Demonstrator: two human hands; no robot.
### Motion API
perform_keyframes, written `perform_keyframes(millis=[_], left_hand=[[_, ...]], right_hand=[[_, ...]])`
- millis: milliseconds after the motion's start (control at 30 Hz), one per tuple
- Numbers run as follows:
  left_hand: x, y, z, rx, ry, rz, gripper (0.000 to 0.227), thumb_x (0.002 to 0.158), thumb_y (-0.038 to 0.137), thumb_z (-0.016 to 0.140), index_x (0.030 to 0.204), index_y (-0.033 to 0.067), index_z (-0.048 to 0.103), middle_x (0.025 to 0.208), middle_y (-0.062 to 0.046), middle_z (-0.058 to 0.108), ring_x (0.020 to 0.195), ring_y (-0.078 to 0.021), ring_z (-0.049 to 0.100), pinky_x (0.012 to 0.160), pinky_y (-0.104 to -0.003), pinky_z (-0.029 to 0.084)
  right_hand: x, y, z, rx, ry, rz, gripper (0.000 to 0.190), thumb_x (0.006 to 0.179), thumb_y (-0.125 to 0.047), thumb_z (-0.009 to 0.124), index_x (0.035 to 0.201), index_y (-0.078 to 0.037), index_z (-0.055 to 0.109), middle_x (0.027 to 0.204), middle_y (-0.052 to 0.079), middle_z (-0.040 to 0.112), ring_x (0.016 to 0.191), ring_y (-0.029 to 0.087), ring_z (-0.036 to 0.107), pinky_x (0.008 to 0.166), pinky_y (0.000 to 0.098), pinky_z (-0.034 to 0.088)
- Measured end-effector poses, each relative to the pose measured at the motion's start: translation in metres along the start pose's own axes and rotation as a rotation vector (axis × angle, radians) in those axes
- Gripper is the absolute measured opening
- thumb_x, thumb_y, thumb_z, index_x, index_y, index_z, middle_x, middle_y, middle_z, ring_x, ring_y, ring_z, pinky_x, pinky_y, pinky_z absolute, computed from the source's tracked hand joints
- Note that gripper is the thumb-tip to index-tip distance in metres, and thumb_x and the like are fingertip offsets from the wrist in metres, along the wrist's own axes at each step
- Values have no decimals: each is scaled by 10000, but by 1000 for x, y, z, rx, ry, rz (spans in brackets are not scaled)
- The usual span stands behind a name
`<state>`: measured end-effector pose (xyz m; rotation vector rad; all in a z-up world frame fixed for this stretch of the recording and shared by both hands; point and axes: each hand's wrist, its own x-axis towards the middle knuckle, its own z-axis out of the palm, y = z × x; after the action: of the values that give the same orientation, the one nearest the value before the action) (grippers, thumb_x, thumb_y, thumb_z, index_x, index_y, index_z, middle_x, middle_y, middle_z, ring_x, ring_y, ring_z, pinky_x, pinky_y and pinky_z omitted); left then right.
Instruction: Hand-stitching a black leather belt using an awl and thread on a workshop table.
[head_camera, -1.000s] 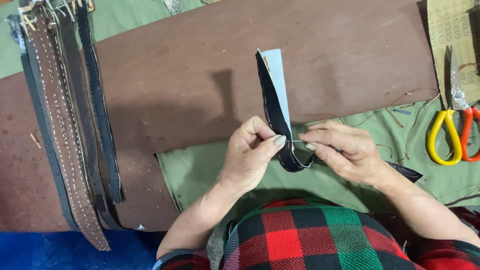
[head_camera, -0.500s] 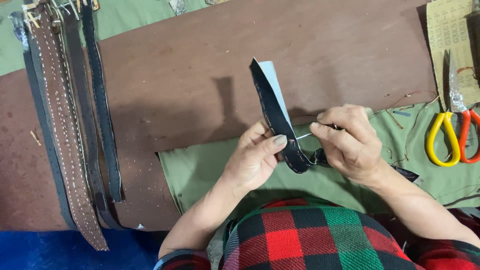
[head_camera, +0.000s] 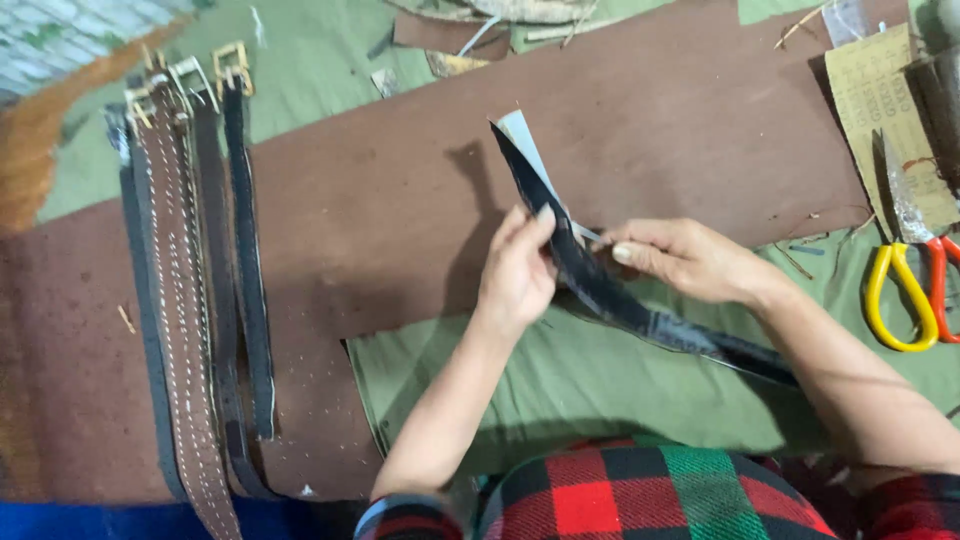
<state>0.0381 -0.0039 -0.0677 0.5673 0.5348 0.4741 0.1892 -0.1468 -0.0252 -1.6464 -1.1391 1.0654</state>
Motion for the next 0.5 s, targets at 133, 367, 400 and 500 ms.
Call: perform_keyframes(millis=[133,367,400,500], left_hand=[[67,-15,-28,-9,-30,20,79,991,165,706,944,128,654,941,-97,739,859,-206,725,784,-336,611],[78,-36,-38,-58,51,209,93,977,122,725,974,85,641,926,-147,713,816,-233,717,741,-365,629],[79,-39,-40,-55,64,236,98,978,119,721,983,74,634,923,-149,706,810,-230,715,734,-363,629],[80,-41,-39,-62,44,248,96,984,109,715,985,58,633,908,-161,697,803,-242,717,714,-376,633]], right_hand=[[29,34,-9,52,84,62,254,1024,-178,613,1208,-57,741,716,150,732,735,202,642,726,423,551],[63,99,-13,-745,492,-345,293,868,-239,853,1113,-174,706,1018,-1,680,986,214,645,939,373,419],[69,115,-10,-804,555,-431,287,857,-233,864,1085,-187,695,1064,-27,646,995,192,614,953,370,397],[63,104,-13,-827,596,-554,194,926,-209,847,963,-148,667,1105,7,651,992,212,597,949,383,371]])
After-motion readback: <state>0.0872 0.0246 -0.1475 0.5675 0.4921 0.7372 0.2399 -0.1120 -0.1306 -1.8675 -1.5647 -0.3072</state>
